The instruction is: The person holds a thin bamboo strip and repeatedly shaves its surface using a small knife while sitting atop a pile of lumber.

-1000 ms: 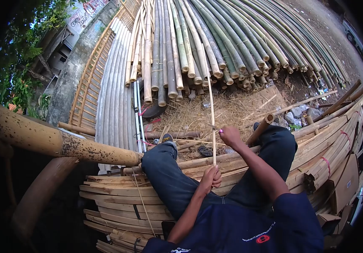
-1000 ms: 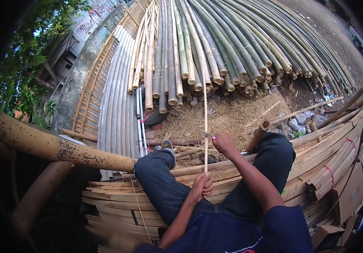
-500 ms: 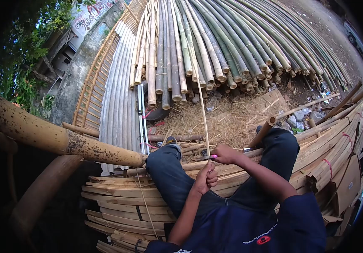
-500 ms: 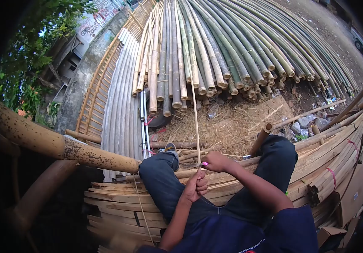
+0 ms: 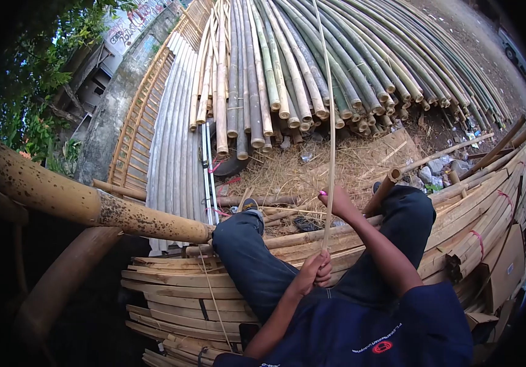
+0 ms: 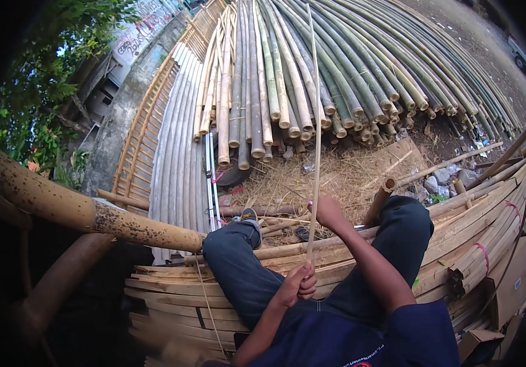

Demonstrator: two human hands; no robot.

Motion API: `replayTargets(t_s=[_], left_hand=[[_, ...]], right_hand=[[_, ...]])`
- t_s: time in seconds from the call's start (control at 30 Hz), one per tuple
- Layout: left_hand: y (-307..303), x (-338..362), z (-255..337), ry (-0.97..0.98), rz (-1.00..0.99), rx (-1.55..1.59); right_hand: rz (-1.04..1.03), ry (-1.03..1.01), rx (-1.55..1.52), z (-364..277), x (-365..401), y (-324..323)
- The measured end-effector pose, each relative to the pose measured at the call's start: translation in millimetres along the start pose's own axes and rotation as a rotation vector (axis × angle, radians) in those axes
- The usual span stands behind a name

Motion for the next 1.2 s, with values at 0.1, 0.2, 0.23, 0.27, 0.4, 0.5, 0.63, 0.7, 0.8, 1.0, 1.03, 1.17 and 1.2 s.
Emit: replayTargets(t_s=[0.1,0.2,0.23,0.27,0.4,0.5,0.63,0.7,0.8,1.0,1.03,1.17,1.2], left_hand=[[-3,-17,30,0.057,0.029,-0.106],[-14,-31,45,0.124,0.047,-0.183],[-25,-36,49,0.162,0.114,-0.27],[-35,-40,52,0.204,0.184,-0.351],[-61,-53,50,0.243,0.304,-0.55],[-100,-59,36,0.321,0.408,-0.806],[-120,-54,33,0.448,0.49,-1.055],[-117,-51,37,0.511,0.483,-1.152],[-102,-47,45,0.525,0.462,-1.23],[-111,-58,26,0.234,0.45,-1.042],[-118,-60,27,0.308,0.458,-1.11],[-85,-50,61,0.551,0.533,-1.437],[-90,-50,59,0.551,0.537,-1.436]], right_hand=[[-0.032,0.092,-0.245,21,-8,6],[0.079,0.169,-0.533,35,-20,-17],[0.033,0.15,-0.573,32,-19,-21],[0.038,0.15,-0.568,30,-16,-25],[-0.148,-0.268,0.143,-22,23,4],[-0.274,-0.389,0.225,-31,41,35],[-0.223,-0.397,0.296,-33,41,51],[-0.039,-0.387,0.254,-25,24,44],[0.119,-0.179,0.18,2,-7,20],[-0.028,0.017,0.202,18,-16,19],[-0.032,0.013,0.208,17,-11,23],[-0.274,-0.291,0.314,-22,29,51],[-0.33,-0.341,0.348,-28,36,57]])
Point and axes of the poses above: each hand's wrist, its own x-axis away from the middle knuckle, its own y-axis out of the palm, z = x × y, the point moved 7 cm from there along -x, towards the middle knuckle, and after that the axes turned 12 degrees about y, right-handed, at the moved point
